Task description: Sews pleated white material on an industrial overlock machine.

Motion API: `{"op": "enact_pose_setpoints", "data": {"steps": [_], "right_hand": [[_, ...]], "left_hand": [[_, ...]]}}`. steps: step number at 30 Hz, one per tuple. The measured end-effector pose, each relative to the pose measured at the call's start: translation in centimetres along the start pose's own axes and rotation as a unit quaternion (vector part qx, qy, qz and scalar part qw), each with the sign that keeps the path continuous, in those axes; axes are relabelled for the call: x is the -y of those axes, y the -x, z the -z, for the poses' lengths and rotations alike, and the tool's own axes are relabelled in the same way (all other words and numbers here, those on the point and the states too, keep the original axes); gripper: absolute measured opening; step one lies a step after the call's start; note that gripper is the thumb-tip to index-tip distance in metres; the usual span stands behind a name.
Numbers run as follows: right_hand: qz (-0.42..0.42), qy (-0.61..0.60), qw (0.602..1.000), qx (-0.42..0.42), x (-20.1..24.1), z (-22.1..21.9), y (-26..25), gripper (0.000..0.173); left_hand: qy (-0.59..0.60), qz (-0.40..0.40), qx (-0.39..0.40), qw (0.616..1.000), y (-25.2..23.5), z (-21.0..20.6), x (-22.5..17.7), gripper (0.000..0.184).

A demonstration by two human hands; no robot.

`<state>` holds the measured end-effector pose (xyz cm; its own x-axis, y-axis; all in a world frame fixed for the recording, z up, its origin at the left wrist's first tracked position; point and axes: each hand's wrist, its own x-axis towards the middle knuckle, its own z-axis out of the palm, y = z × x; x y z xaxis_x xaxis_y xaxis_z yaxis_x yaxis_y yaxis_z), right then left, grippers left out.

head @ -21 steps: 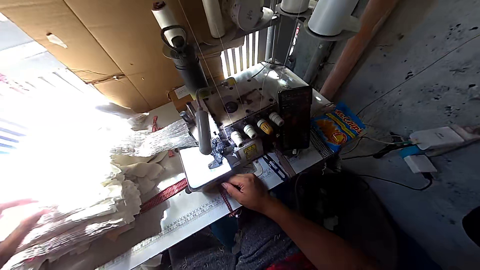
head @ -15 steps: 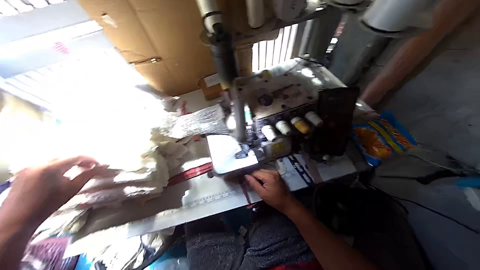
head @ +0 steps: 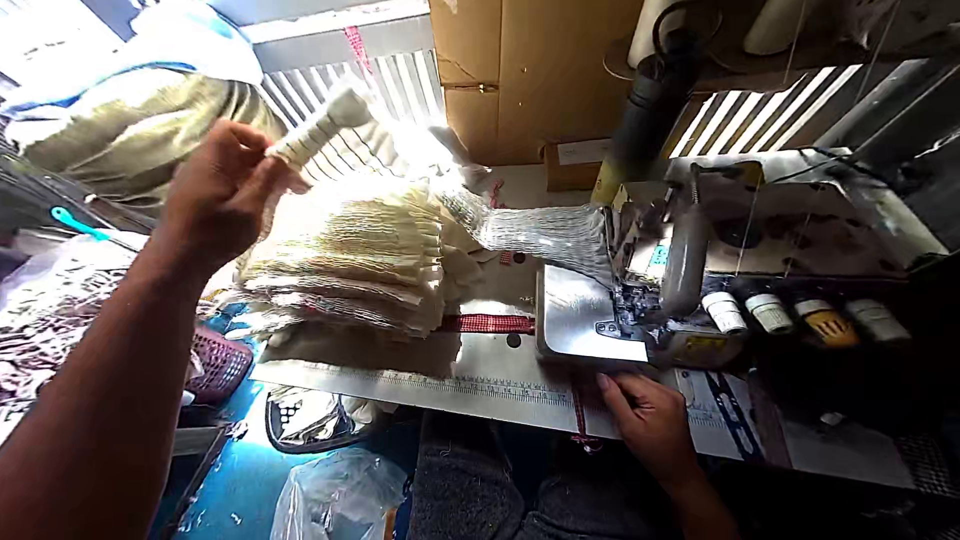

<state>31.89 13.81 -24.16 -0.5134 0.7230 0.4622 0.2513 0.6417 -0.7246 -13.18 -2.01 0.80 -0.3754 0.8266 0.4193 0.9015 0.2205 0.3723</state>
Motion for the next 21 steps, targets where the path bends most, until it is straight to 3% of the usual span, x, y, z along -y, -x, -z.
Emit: {"op": "enact_pose_setpoints", "data": {"steps": [3, 5, 8, 12, 14, 16, 19, 21], "right_hand": [[0.002, 0.006, 1.000, 0.000, 0.1, 0.0, 0.0, 0.040], [0.008, -0.016, 1.000, 0.011, 0.1, 0.3, 0.2, 0.039], [0.006, -0.149, 0.986, 0.081, 1.3, 0.8, 0.7, 0.033], [-0.036, -0.362, 0.905, 0.221, 5.6, -1.1, 1.8, 0.043], [-0.071, -0.409, 0.862, 0.292, 7.0, -3.2, 2.5, 0.040], [-0.083, -0.380, 0.852, 0.350, 7.9, -4.7, 3.2, 0.035], [-0.063, -0.361, 0.828, 0.424, 8.3, -5.1, 3.7, 0.032], [-0.069, -0.360, 0.802, 0.472, 7.9, -4.5, 4.2, 0.031]], "left_hand": [[-0.035, -0.033, -0.048, 0.998, -0.5, 1.3, 0.0, 0.038], [-0.086, -0.120, -0.060, 0.987, 0.3, 1.6, -0.2, 0.035], [-0.104, -0.193, -0.040, 0.975, 3.8, 0.4, -2.7, 0.026], [-0.033, -0.159, 0.004, 0.987, 10.2, -4.2, -5.9, 0.022], [0.004, -0.123, 0.035, 0.992, 10.7, -6.9, -4.2, 0.024], [0.051, -0.065, 0.056, 0.995, 10.4, -8.9, -1.5, 0.028], [0.164, 0.038, -0.020, 0.986, 9.7, -7.6, -0.8, 0.030], [0.213, 0.052, -0.088, 0.972, 8.1, -5.3, -1.4, 0.025]]}}
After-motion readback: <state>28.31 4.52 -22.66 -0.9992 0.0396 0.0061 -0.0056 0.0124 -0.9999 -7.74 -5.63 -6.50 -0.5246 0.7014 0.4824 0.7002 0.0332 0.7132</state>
